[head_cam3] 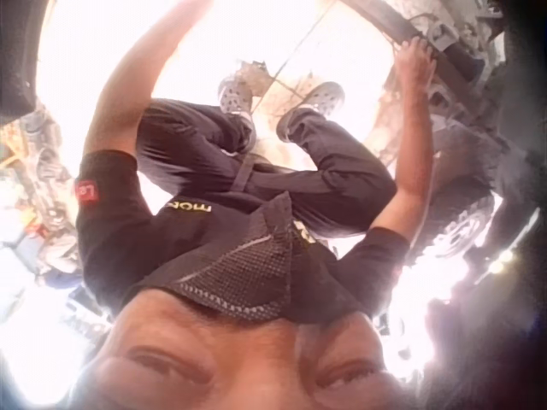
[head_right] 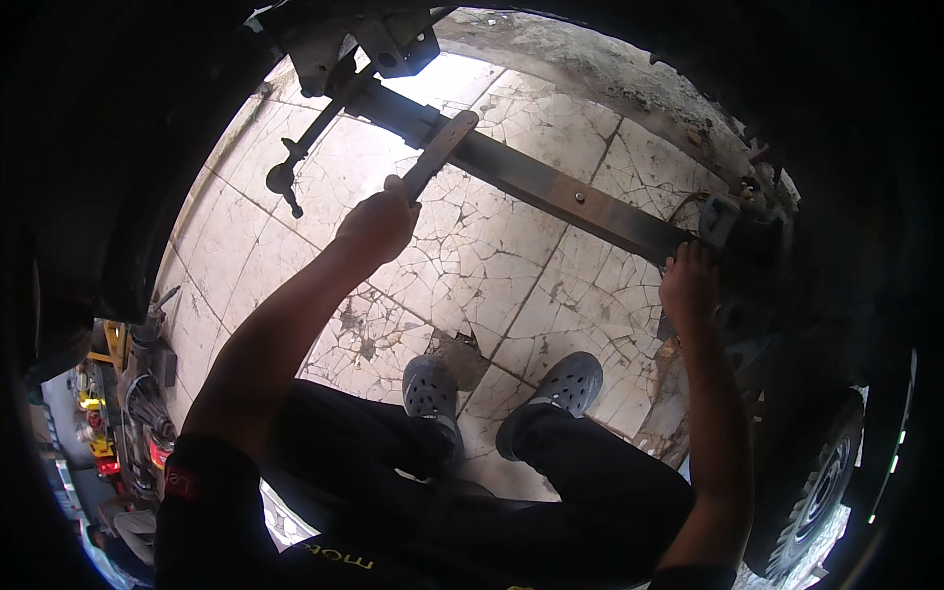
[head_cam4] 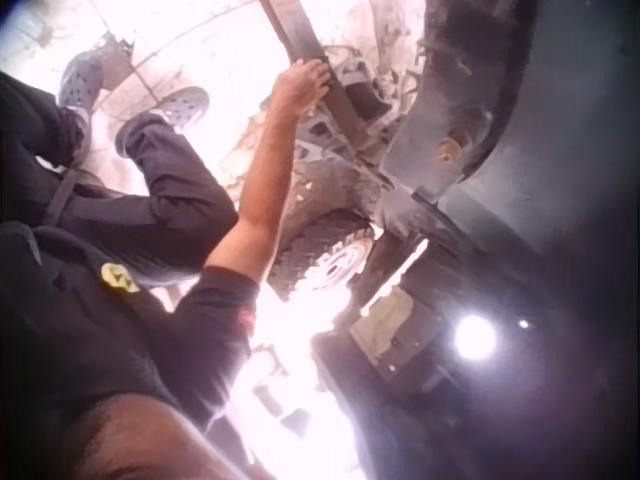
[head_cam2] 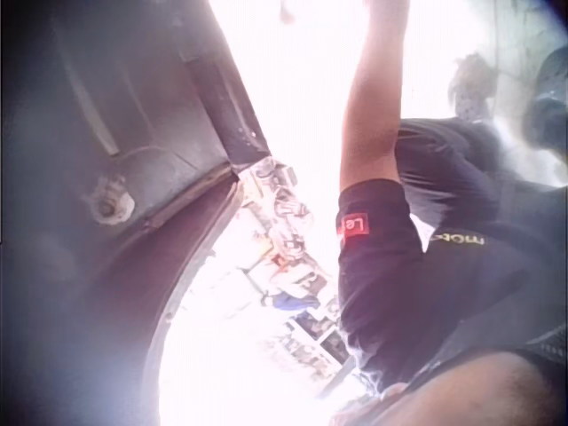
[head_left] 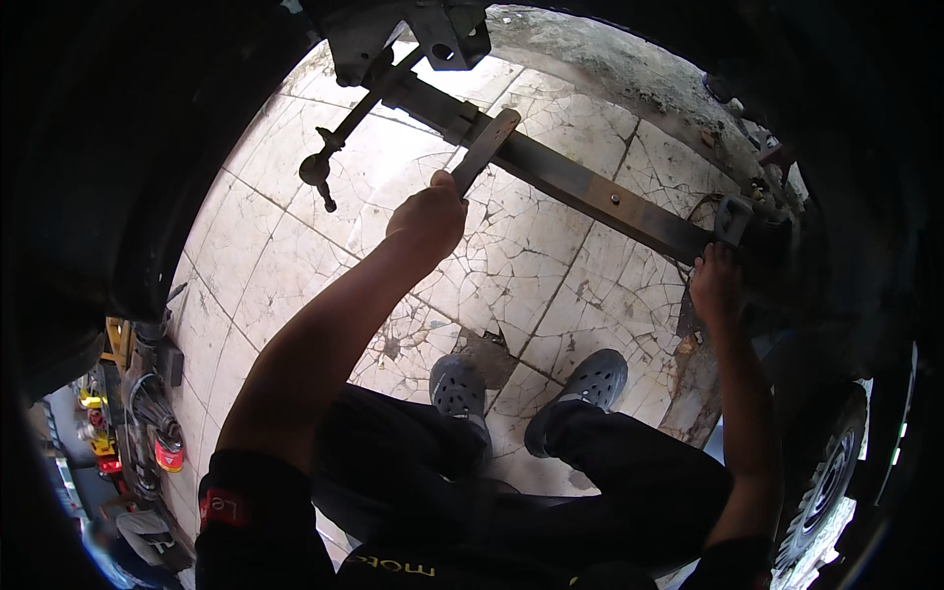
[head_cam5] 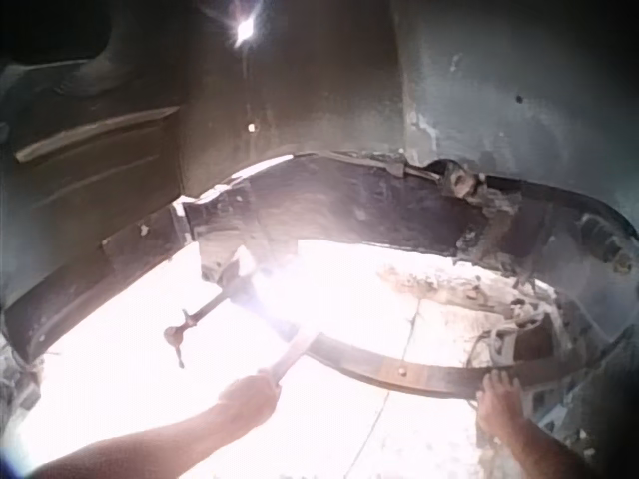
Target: The person uses a wire brush to scrub a metal beam under a vehicle, moving the brush back and forth along the beam's surface to remove rust or debris.
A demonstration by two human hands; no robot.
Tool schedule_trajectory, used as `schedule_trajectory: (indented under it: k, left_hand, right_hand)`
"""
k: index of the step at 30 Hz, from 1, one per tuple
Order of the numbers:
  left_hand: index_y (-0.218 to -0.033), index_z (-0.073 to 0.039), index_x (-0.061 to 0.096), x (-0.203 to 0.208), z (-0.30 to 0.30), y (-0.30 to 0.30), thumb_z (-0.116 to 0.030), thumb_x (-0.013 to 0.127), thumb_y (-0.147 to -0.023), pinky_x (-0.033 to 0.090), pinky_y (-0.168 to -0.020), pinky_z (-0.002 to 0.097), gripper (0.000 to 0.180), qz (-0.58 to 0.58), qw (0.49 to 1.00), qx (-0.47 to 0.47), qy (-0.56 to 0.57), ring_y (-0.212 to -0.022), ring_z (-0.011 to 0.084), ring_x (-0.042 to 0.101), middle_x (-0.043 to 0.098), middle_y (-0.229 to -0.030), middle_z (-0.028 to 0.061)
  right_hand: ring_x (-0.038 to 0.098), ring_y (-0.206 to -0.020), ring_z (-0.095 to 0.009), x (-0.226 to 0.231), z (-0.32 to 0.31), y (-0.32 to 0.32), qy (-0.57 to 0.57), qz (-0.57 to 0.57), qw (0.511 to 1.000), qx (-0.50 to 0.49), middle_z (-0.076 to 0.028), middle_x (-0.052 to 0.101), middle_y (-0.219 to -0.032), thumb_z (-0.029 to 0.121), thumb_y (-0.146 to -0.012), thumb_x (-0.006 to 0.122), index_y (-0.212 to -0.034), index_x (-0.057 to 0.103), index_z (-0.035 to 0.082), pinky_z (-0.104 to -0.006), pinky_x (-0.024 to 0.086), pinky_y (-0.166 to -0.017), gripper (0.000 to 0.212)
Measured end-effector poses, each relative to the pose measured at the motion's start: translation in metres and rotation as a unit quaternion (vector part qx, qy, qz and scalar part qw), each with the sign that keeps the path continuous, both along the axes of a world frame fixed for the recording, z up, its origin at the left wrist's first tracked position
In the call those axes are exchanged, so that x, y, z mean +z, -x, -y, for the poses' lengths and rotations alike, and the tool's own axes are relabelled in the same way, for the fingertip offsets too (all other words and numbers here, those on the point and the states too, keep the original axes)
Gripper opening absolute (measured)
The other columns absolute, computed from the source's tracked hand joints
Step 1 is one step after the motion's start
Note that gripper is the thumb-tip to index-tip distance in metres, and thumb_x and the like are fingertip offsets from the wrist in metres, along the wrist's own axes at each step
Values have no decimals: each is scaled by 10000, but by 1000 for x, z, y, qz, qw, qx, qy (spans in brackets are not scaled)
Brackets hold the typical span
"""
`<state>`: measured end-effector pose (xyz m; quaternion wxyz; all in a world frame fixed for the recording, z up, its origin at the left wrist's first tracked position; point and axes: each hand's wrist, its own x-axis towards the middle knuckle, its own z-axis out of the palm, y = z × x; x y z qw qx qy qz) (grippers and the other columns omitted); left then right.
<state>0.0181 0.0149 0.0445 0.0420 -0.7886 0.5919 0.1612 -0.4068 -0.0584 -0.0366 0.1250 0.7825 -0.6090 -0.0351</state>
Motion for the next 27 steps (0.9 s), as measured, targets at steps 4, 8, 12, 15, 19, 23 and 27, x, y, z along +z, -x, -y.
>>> schedule_trajectory:
  k: [4,8,12,15,19,23,27]
  left_hand:
    - [-1139,35,410,-9,24,-14,-326,506,-974,524,-906,431,409,-52,996,56,49,-1065,389,645,649,-1051,313]
    - [-1145,31,410,-20,70,1,-306,519,-963,501,-937,471,398,-109,980,155,62,-1077,410,633,650,-1064,306]
    - [-1160,39,395,-29,43,7,-302,497,-978,533,-868,484,399,-73,994,33,68,-1009,413,663,661,-1016,296]
    - [-1101,43,394,-22,-15,11,-305,492,-982,546,-770,514,380,-25,999,-13,28,-879,429,677,661,-887,292]
    - [-1057,64,397,-17,-4,1,-286,504,-973,544,-738,527,376,-22,998,-33,56,-811,446,673,659,-815,289]
    - [-1100,43,423,-27,48,3,-278,422,-1001,537,-829,478,336,36,998,-46,21,-937,355,680,658,-945,281]
    - [-1113,44,417,-68,32,46,-226,402,-995,525,-837,487,295,-118,992,-8,35,-955,387,666,645,-987,284]
  right_hand:
    - [499,-1215,-339,2,1,-6,-12,4,1000,-2,-189,534,-1314,266,-965,482,-1250,539,-26,-485,407,-969,412]
    - [506,-1204,-339,4,2,-10,-30,9,999,10,-196,540,-1302,262,-962,487,-1236,544,-27,-477,409,-970,402]
    - [514,-1187,-341,-4,2,-1,3,13,1000,14,-197,550,-1280,251,-956,496,-1237,543,-29,-466,418,-960,399]
    - [520,-1169,-344,-3,0,0,21,7,1000,18,-196,553,-1270,250,-955,500,-1237,542,-29,-464,424,-952,400]
    - [520,-1164,-346,-9,2,-5,35,4,999,9,-195,546,-1278,259,-958,497,-1242,538,-33,-466,427,-949,410]
    - [509,-1184,-350,1,1,-15,-14,2,1000,2,-203,533,-1292,264,-964,487,-1259,523,-39,-472,426,-953,425]
    - [507,-1181,-350,-6,7,-4,1,-1,1000,-2,-204,533,-1283,267,-964,489,-1267,516,-37,-472,430,-948,431]
